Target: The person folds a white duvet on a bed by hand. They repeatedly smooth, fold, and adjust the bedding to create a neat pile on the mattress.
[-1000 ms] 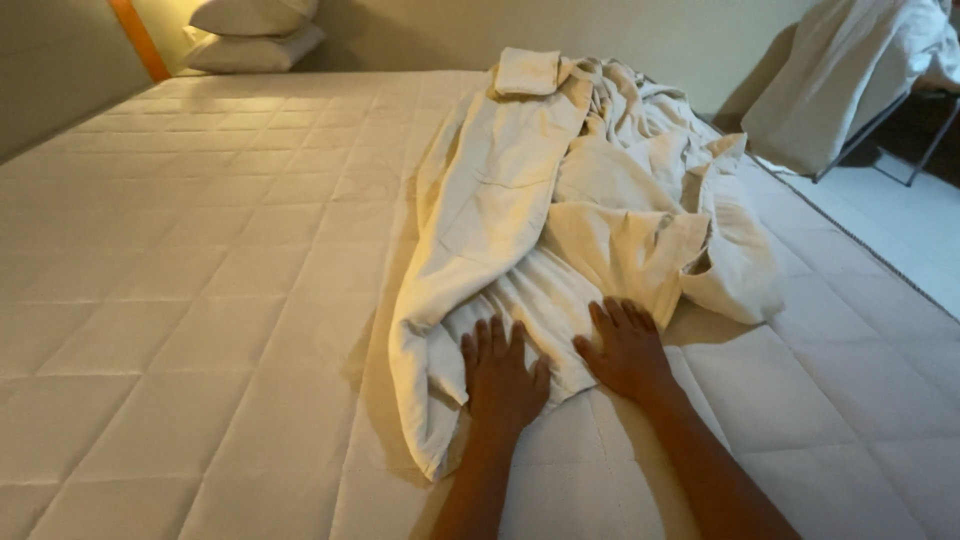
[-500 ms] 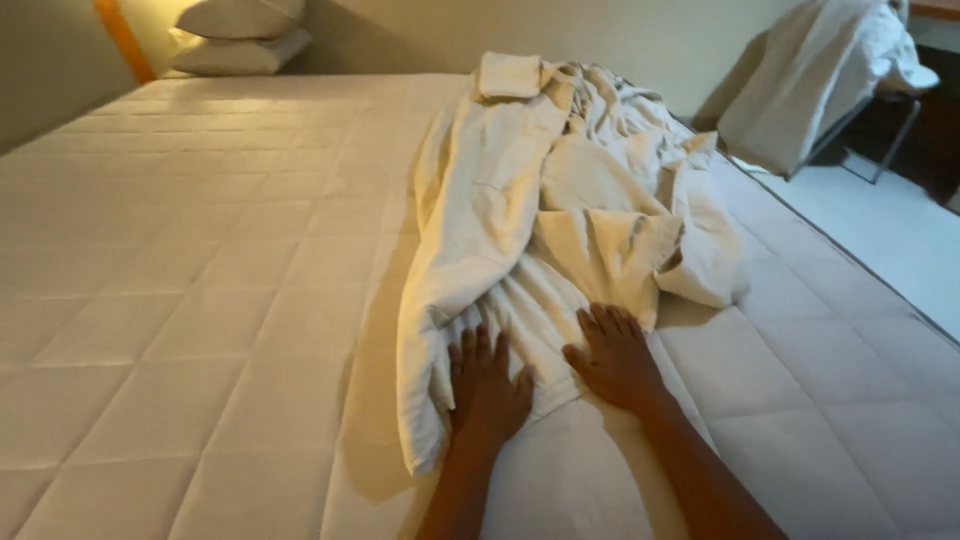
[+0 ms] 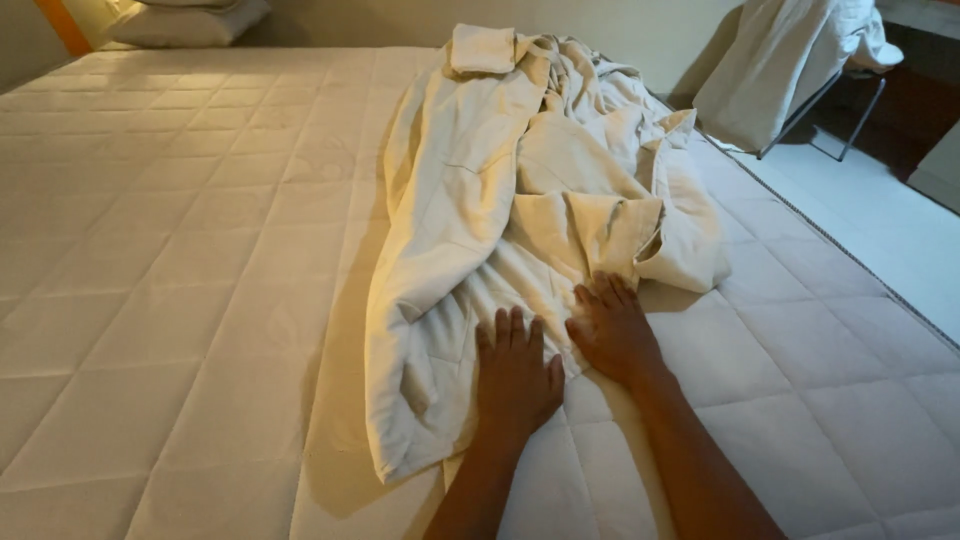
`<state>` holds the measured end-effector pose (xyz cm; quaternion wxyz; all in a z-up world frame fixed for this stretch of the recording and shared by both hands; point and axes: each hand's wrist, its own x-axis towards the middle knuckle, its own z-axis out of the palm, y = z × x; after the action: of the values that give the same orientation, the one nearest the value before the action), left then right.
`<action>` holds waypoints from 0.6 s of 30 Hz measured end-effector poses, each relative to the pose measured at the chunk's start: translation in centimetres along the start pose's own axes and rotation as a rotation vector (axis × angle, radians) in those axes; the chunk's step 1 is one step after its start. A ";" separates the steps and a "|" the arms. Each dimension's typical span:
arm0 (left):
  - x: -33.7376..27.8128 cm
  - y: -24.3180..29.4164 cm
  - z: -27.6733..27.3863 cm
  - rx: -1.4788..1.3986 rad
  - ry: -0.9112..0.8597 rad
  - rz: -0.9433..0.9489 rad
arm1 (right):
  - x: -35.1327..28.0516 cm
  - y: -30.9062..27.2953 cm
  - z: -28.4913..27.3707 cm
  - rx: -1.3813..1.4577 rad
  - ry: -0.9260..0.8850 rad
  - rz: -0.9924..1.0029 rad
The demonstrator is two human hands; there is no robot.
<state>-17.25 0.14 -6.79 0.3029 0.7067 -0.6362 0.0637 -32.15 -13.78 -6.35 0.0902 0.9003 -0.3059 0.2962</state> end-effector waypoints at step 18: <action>-2.6 -1.1 -1.7 -0.069 -0.019 0.018 | -2.5 -1.5 -0.4 -0.039 -0.193 0.084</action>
<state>-16.22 3.21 -6.99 0.3206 0.6905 -0.6473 0.0376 -33.02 -11.26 -7.47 0.0654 0.9091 -0.3563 0.2054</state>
